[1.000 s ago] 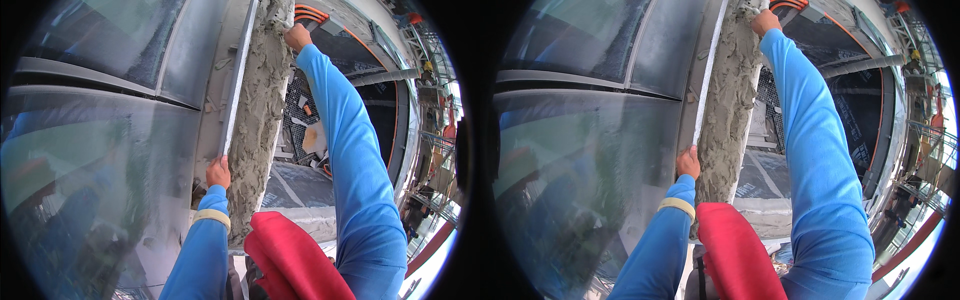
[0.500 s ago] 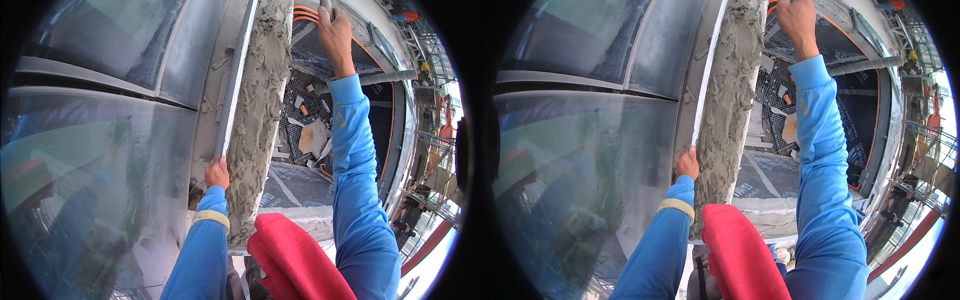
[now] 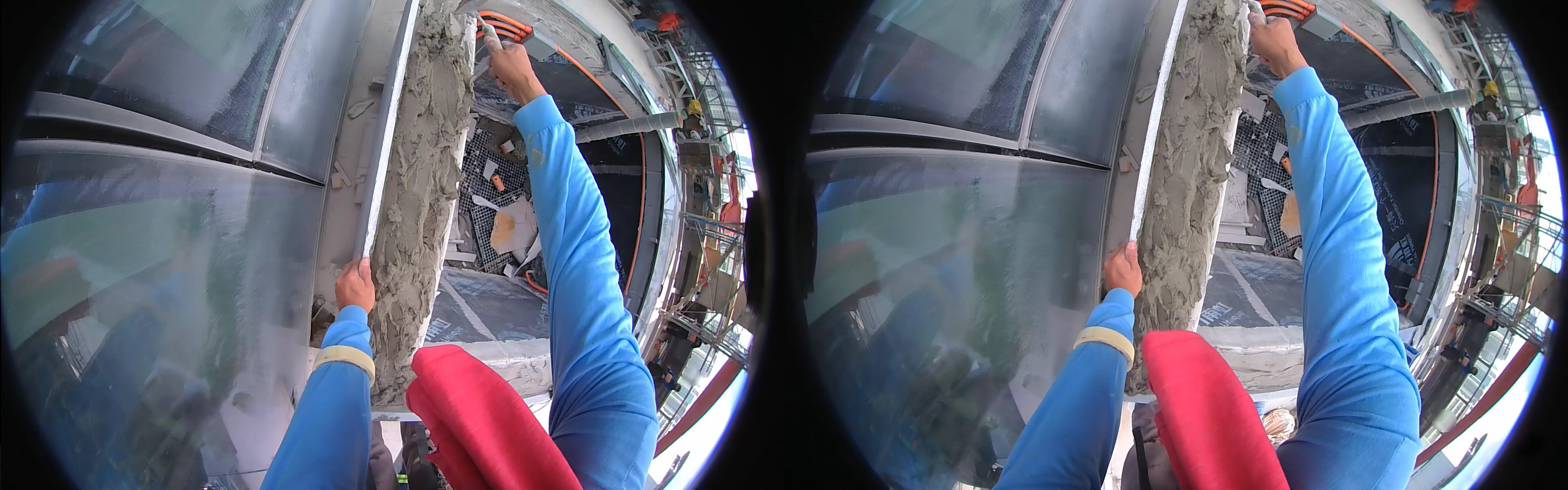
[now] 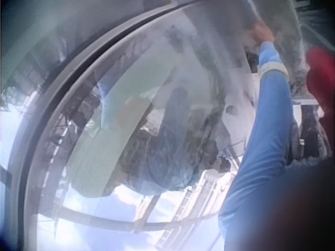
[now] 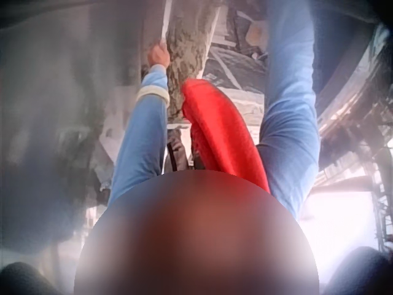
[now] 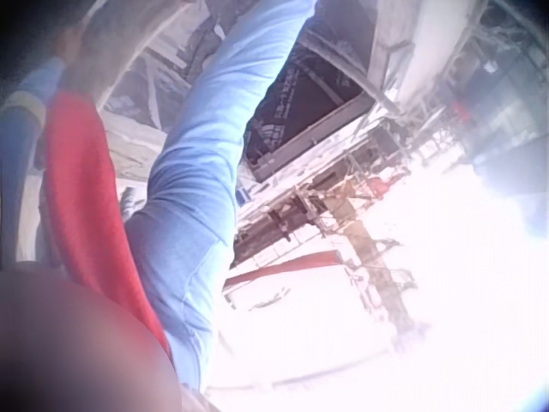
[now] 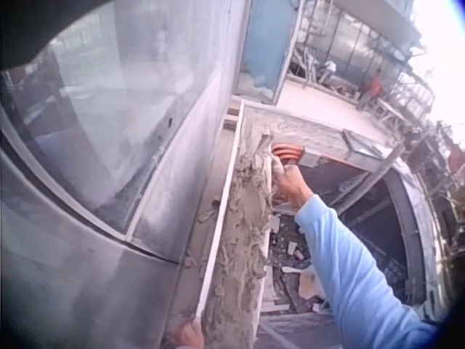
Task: The person scoops cement from a board with a trowel and applies it to a metal frame on a rooftop, smoothing the surface repeatedly.
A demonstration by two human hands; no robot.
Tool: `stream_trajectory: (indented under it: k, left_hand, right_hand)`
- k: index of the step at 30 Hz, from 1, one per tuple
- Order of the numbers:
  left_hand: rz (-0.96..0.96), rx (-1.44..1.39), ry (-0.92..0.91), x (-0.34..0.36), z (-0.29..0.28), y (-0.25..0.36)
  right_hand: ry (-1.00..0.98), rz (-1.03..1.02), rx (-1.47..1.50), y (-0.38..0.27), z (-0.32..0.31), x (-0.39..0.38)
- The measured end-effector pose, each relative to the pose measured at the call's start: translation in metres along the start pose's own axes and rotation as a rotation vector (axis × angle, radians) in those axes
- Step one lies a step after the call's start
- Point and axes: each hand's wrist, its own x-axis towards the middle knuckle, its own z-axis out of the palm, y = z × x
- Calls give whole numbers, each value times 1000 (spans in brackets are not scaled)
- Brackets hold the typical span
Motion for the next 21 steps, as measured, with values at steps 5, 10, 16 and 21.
stream_trajectory:
  k: [5, 10, 16, 21]
  left_hand:
    - [-19, -12, -30, 1, 3, -3]
    - [-2, -17, -8, 2, 4, -4]
    - [31, -20, 22, 2, 2, 0]
    - [62, -37, 46, 1, -1, 6]
  right_hand:
    - [-92, -60, -22, -19, -27, -70]
    - [-231, 169, 228, 3, -54, -117]
    - [-331, 411, 610, 43, -66, -125]
    - [-274, 384, 386, 74, -60, -103]
